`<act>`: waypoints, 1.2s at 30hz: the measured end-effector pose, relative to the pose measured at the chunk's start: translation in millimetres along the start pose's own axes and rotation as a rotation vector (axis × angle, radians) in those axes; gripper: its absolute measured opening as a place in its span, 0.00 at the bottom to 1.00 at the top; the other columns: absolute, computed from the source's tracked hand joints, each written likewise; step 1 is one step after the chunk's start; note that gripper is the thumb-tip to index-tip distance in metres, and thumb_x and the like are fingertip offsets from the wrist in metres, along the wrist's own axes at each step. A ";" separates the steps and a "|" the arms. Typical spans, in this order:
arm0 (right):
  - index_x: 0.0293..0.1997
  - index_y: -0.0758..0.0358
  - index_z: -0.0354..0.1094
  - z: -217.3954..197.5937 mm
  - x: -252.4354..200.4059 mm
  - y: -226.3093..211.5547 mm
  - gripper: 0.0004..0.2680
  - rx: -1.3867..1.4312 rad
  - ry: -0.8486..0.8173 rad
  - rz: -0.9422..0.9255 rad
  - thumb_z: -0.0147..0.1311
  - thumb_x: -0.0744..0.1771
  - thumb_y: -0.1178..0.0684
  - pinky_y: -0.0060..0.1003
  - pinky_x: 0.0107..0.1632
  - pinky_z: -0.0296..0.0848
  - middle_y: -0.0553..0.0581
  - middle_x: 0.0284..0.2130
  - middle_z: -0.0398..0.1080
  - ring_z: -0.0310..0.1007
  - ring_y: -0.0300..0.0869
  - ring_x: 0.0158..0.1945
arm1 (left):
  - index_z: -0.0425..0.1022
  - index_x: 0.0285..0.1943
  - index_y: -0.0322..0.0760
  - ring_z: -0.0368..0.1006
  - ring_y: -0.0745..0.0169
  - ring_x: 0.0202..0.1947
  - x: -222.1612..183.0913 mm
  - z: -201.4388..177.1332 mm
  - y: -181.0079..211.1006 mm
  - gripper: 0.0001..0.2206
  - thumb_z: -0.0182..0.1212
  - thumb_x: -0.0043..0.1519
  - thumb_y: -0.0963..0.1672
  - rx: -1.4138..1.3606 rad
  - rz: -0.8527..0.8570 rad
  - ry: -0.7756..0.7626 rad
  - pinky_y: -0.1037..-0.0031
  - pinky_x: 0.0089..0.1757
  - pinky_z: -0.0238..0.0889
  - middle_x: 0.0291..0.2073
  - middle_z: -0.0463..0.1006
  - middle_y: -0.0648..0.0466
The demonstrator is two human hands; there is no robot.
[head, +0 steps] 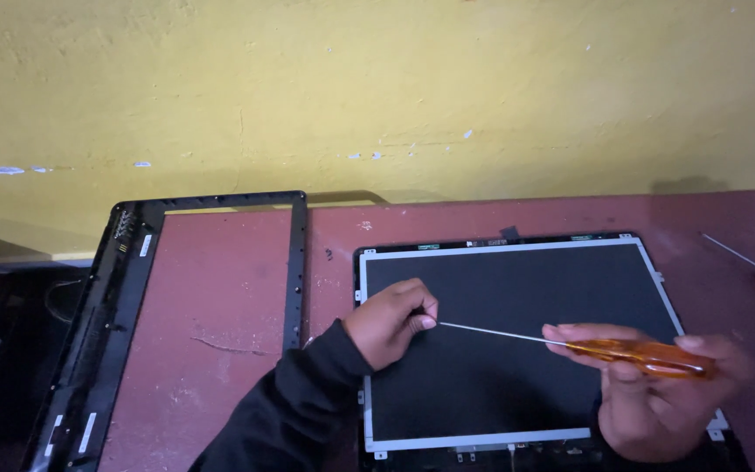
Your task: Using a screwdriver to disassemble or assemble the frame and internal components of a computer monitor.
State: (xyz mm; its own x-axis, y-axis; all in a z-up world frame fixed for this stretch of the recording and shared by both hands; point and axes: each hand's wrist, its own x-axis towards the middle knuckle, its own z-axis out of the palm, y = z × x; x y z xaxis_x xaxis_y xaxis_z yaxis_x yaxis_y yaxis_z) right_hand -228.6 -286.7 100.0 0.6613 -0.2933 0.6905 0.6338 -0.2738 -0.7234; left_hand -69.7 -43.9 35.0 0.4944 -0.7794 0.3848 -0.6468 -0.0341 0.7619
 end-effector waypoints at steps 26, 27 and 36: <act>0.62 0.46 0.39 1.4 1.7 -5.3 0.16 -0.040 0.163 0.157 0.38 0.71 0.63 0.66 0.46 0.84 0.83 0.36 0.65 0.75 0.66 0.39 | 0.71 0.53 0.38 0.71 0.47 0.45 0.4 -4.8 19.4 0.14 0.63 0.65 0.48 0.256 0.058 0.067 0.62 0.47 0.63 0.44 0.72 0.48; 0.62 0.46 0.39 0.0 1.7 -4.0 0.16 -0.041 0.163 0.157 0.38 0.71 0.63 0.66 0.46 0.84 0.83 0.36 0.65 0.75 0.66 0.39 | 0.71 0.53 0.38 0.71 0.47 0.45 1.2 -4.5 19.5 0.14 0.63 0.65 0.48 0.255 0.058 0.066 0.62 0.47 0.63 0.44 0.72 0.48; 0.64 0.45 0.39 -3.4 0.9 -0.2 0.17 -0.042 0.118 0.112 0.38 0.72 0.64 0.66 0.48 0.85 0.80 0.37 0.65 0.76 0.64 0.42 | 0.77 0.45 0.37 0.75 0.50 0.40 5.3 -4.9 24.3 0.05 0.60 0.68 0.43 0.268 0.175 0.120 0.62 0.48 0.63 0.40 0.77 0.51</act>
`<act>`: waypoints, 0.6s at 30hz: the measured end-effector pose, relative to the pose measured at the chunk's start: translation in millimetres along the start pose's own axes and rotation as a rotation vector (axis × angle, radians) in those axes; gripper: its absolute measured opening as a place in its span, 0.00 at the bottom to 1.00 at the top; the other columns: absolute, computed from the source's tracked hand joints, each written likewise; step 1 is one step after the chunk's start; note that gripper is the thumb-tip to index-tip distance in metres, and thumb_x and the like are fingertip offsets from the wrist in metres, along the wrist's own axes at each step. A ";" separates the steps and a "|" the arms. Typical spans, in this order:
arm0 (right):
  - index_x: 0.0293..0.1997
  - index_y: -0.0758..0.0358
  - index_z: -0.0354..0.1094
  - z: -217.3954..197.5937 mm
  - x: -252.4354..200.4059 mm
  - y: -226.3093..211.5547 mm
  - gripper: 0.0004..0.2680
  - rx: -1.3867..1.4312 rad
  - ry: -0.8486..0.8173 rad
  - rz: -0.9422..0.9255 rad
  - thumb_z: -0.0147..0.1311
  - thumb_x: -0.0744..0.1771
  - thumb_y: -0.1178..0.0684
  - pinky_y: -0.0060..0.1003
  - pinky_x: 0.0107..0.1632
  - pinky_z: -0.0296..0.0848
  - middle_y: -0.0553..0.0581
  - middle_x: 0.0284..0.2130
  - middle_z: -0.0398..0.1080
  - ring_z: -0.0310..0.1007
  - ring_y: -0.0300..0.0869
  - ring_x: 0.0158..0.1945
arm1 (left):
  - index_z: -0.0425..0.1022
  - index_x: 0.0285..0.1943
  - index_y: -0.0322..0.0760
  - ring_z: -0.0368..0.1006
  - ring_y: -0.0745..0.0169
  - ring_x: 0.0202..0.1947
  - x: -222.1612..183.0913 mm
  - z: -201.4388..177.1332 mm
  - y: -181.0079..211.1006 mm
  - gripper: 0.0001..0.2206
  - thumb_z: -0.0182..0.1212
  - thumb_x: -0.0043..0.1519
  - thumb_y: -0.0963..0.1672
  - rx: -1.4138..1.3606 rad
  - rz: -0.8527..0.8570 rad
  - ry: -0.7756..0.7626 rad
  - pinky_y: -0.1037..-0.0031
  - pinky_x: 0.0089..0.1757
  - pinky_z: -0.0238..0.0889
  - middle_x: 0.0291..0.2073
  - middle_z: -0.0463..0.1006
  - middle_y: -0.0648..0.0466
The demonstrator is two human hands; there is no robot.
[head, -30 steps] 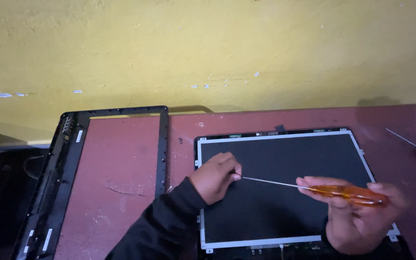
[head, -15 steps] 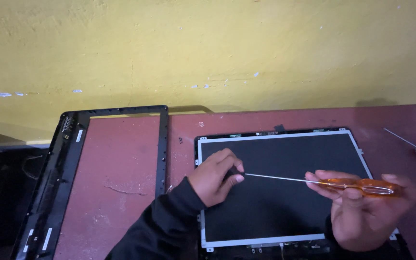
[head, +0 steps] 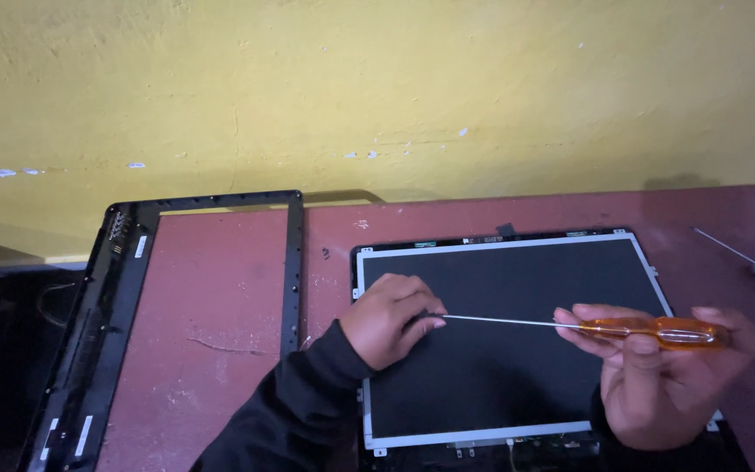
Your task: Using a screwdriver to disassemble or assemble the frame and internal components of a computer monitor.
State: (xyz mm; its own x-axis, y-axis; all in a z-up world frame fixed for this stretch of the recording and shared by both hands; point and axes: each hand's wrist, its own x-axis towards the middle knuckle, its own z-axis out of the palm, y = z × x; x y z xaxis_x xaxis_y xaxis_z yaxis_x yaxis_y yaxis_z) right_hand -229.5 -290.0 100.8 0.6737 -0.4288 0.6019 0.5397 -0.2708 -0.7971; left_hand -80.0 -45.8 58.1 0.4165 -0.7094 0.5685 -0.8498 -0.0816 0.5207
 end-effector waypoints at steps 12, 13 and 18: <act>0.63 0.45 0.39 1.3 0.6 -1.2 0.16 -0.016 -0.028 0.001 0.37 0.72 0.63 0.66 0.49 0.84 0.83 0.39 0.65 0.76 0.66 0.41 | 0.77 0.44 0.37 0.74 0.50 0.39 1.1 -2.4 5.1 0.05 0.59 0.68 0.43 0.050 0.003 0.009 0.61 0.47 0.63 0.38 0.76 0.51; 0.63 0.45 0.39 1.3 0.4 -0.7 0.16 -0.019 -0.021 0.002 0.38 0.72 0.63 0.65 0.49 0.84 0.82 0.39 0.65 0.76 0.65 0.41 | 0.77 0.44 0.37 0.74 0.49 0.39 1.0 -2.4 5.2 0.06 0.58 0.68 0.44 0.050 0.003 0.008 0.62 0.47 0.63 0.38 0.77 0.51; 0.63 0.45 0.40 6.5 0.0 -3.1 0.16 -0.001 0.005 0.014 0.38 0.72 0.62 0.65 0.47 0.85 0.81 0.37 0.64 0.76 0.64 0.40 | 0.78 0.44 0.36 0.74 0.50 0.39 0.0 -2.2 4.5 0.06 0.60 0.68 0.44 0.079 0.001 0.002 0.61 0.47 0.63 0.37 0.77 0.51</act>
State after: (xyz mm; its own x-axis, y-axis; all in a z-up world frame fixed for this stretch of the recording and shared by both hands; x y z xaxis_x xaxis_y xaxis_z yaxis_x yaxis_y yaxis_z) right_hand -227.9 -283.6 103.6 0.6785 -0.4373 0.5903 0.5298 -0.2653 -0.8056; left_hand -83.1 -44.6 61.8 0.4163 -0.7085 0.5699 -0.8729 -0.1359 0.4687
